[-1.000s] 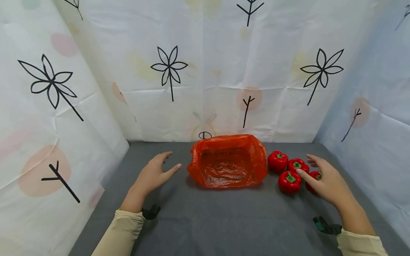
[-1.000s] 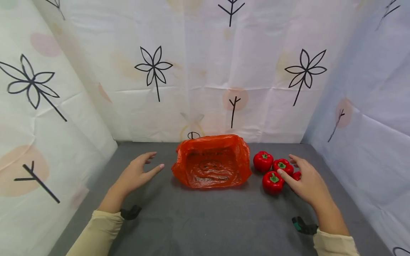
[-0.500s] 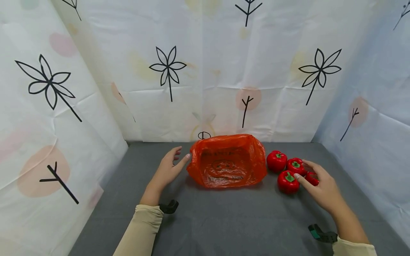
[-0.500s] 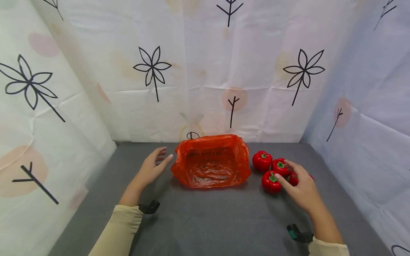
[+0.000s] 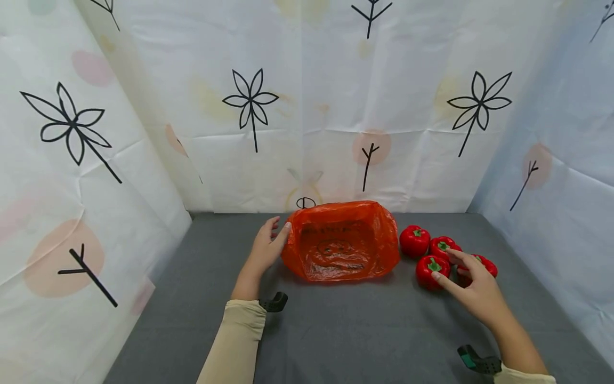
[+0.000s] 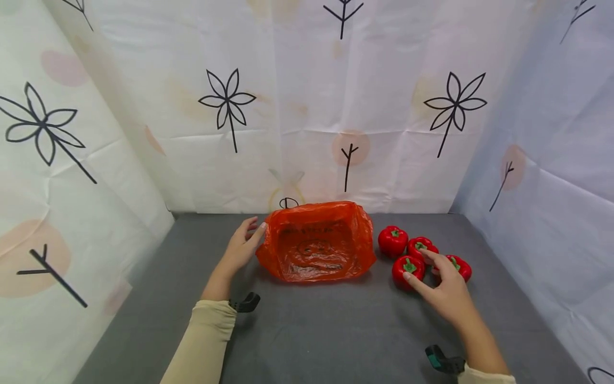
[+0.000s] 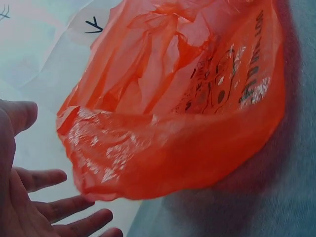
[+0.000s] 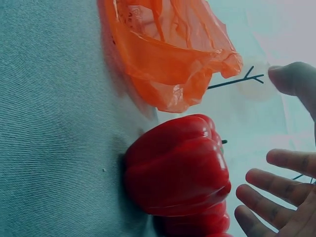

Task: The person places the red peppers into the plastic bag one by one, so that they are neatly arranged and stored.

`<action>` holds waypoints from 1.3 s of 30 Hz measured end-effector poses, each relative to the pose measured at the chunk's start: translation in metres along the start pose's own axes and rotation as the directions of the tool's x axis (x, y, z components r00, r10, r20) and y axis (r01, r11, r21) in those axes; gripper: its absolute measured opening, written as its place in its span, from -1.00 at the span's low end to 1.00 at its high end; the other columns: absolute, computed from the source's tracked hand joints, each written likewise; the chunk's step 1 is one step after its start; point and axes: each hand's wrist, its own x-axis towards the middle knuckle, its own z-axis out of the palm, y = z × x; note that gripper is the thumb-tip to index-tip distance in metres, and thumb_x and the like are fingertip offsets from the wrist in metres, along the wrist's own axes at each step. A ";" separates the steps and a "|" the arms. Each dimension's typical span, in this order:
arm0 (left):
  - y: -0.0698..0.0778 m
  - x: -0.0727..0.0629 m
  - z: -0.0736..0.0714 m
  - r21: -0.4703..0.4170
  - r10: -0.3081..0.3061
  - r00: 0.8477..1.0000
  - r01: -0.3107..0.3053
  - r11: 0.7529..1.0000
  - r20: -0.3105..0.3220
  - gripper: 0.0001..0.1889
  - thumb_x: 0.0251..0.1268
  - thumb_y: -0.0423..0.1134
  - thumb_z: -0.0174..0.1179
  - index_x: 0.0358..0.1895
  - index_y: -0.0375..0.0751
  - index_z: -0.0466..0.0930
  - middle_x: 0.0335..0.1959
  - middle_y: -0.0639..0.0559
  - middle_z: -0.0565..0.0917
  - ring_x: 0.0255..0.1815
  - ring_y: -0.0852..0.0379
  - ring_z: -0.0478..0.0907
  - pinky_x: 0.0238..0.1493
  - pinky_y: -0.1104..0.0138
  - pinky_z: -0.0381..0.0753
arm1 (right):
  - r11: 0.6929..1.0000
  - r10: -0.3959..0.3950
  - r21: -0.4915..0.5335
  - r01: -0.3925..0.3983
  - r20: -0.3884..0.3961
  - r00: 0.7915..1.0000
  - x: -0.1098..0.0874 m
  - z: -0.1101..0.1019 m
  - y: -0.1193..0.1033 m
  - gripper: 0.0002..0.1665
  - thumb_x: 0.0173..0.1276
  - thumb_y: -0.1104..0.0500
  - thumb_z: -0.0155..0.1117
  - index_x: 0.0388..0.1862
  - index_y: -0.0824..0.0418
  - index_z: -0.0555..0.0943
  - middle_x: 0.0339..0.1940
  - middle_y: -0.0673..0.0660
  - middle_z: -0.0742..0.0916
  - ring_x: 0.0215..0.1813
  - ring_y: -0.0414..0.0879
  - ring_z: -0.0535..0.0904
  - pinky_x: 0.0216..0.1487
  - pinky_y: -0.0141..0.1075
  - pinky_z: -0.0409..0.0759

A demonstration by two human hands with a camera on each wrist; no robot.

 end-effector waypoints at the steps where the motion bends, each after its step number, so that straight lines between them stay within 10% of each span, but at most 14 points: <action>1: 0.000 0.001 0.002 -0.001 -0.009 1.000 0.009 1.000 -0.002 -0.24 0.62 0.28 0.01 0.65 -0.10 0.22 0.57 -0.26 0.36 0.52 -0.35 0.40 0.44 -0.27 0.48 | 1.000 -0.001 -0.001 0.001 -0.003 1.000 0.000 0.001 0.000 -0.12 0.42 -0.07 0.51 0.55 0.31 0.41 0.36 0.38 0.60 0.28 0.27 0.51 -0.01 -0.84 0.29; 16: -0.002 0.004 0.020 -0.144 -0.135 0.991 0.132 0.981 -0.013 -0.25 0.60 0.37 -0.05 0.62 0.00 0.28 0.53 -0.21 0.44 0.45 -0.24 0.49 0.38 -0.21 0.56 | 1.000 -0.013 -0.015 0.012 -0.047 0.999 0.001 0.010 0.005 -0.10 0.28 -0.01 0.65 0.49 0.27 0.48 0.34 0.36 0.62 0.25 0.15 0.50 0.00 -0.87 0.24; 39: 0.001 0.004 0.032 -0.167 -0.070 0.994 0.055 0.984 -0.084 -0.45 0.71 0.15 -0.05 0.50 -0.10 0.41 0.43 -0.18 0.55 0.35 -0.20 0.56 0.39 -0.16 0.56 | 1.000 0.003 -0.014 -0.003 -0.020 1.000 0.005 0.023 0.016 -0.04 0.27 0.02 0.65 0.52 0.34 0.43 0.41 0.45 0.53 0.29 0.32 0.47 -0.06 -0.87 0.24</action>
